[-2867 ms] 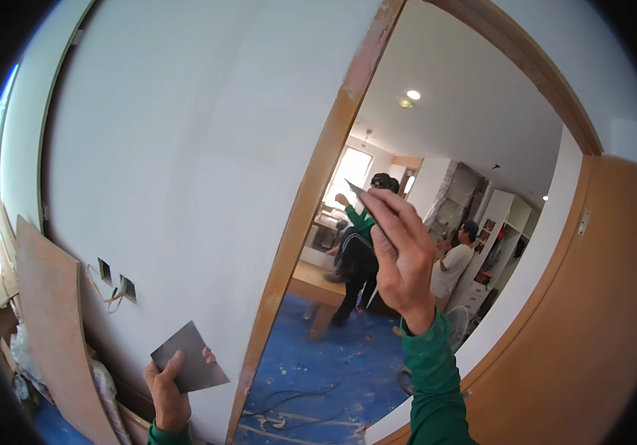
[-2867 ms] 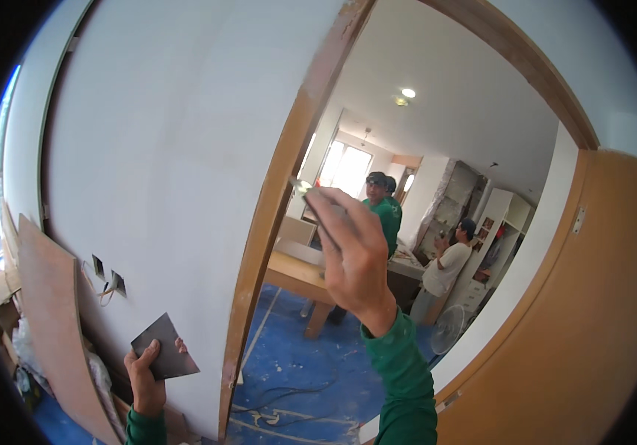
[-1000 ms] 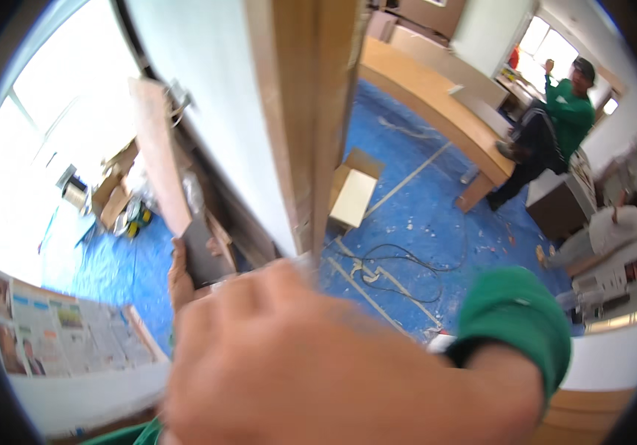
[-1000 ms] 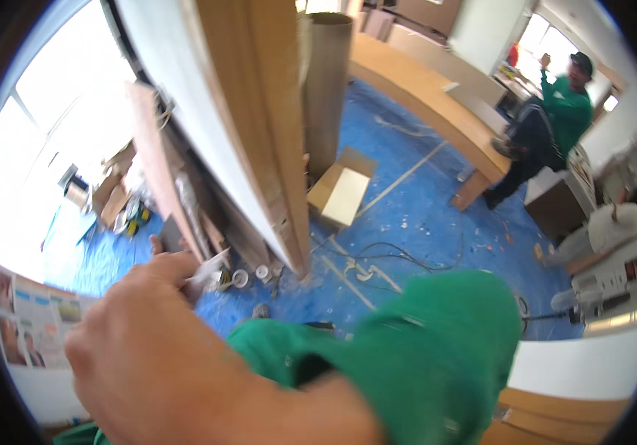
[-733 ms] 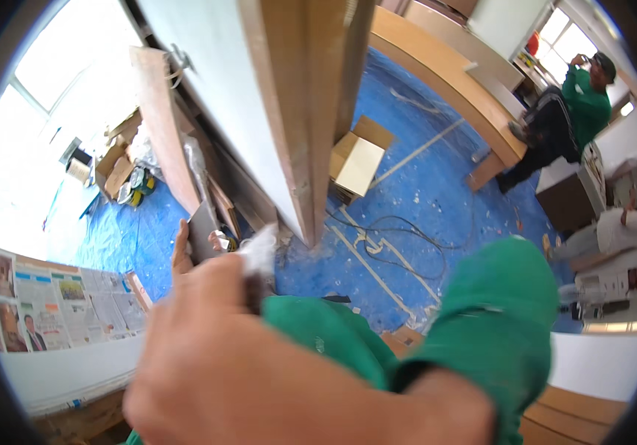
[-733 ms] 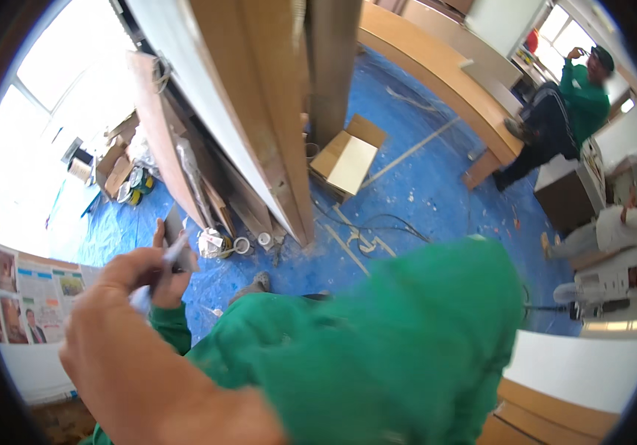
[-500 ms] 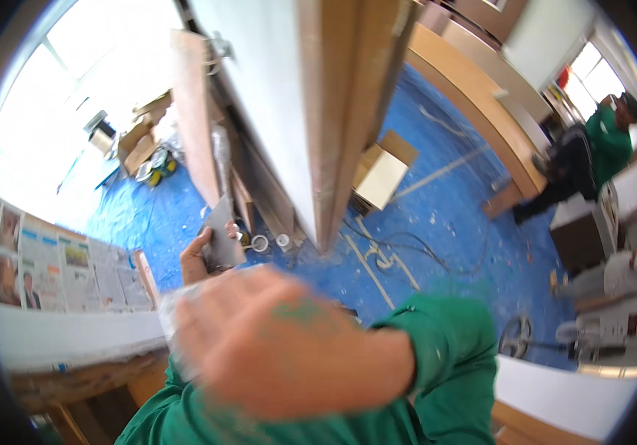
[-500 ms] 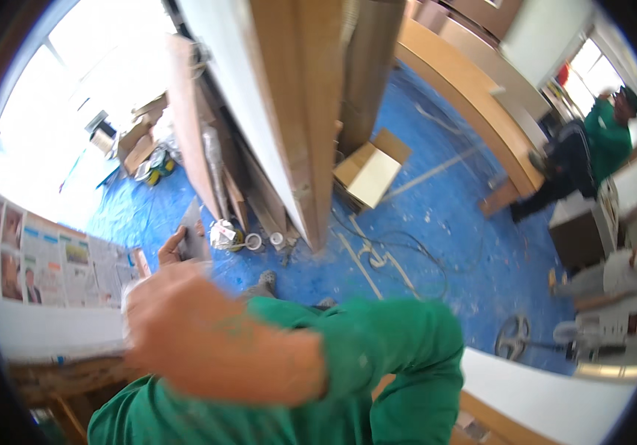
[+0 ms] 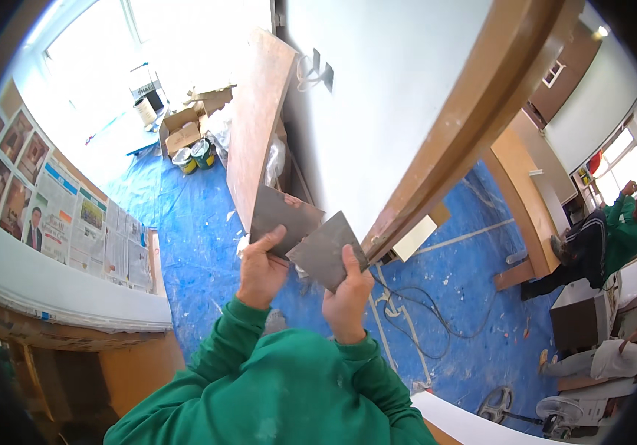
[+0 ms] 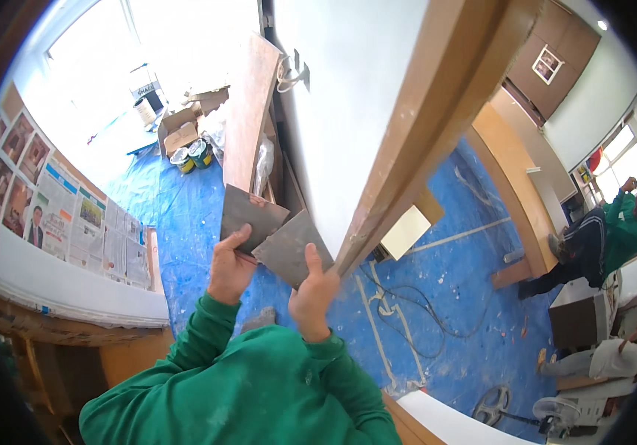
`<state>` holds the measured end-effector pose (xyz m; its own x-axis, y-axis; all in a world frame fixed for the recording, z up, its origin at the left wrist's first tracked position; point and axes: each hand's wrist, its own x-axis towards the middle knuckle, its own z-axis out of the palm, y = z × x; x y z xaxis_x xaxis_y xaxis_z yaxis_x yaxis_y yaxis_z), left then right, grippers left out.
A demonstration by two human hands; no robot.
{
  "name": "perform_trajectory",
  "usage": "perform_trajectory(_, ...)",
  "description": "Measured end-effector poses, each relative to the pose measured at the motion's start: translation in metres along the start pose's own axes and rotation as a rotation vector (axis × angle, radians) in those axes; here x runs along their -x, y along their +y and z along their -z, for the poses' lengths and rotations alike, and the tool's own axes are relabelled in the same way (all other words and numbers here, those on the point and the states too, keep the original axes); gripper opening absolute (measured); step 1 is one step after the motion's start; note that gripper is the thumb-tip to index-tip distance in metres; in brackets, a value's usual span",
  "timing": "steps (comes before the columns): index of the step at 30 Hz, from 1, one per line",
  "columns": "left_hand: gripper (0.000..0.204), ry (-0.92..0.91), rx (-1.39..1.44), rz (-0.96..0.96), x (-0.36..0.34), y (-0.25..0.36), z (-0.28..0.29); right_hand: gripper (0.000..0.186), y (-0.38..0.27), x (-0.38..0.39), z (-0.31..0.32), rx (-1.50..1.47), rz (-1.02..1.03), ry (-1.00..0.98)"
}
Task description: The person sands a wall and door frame using sandpaper. They move around the room, sanding different sections of the wall and the wooden frame. Other workers are present in the background.
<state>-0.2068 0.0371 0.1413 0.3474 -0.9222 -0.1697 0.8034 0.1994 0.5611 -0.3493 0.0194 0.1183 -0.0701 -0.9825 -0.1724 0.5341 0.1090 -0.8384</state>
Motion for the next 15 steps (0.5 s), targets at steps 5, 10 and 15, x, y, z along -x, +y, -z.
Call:
perform_trajectory(5,0.026,-0.031,-0.194,-0.187,0.003,0.007,0.013,0.020,0.009,0.007,-0.041,0.017,0.131,0.053)
perform_trajectory(10,0.019,-0.013,-0.509,-0.273,-0.004,0.052,0.036,0.020,0.009,-0.001,-0.086,0.146,0.225,-0.097)
perform_trajectory(15,0.019,-0.168,-0.945,-0.262,-0.019,0.100,0.060,0.024,0.018,-0.021,-0.104,0.343,0.198,-0.323)
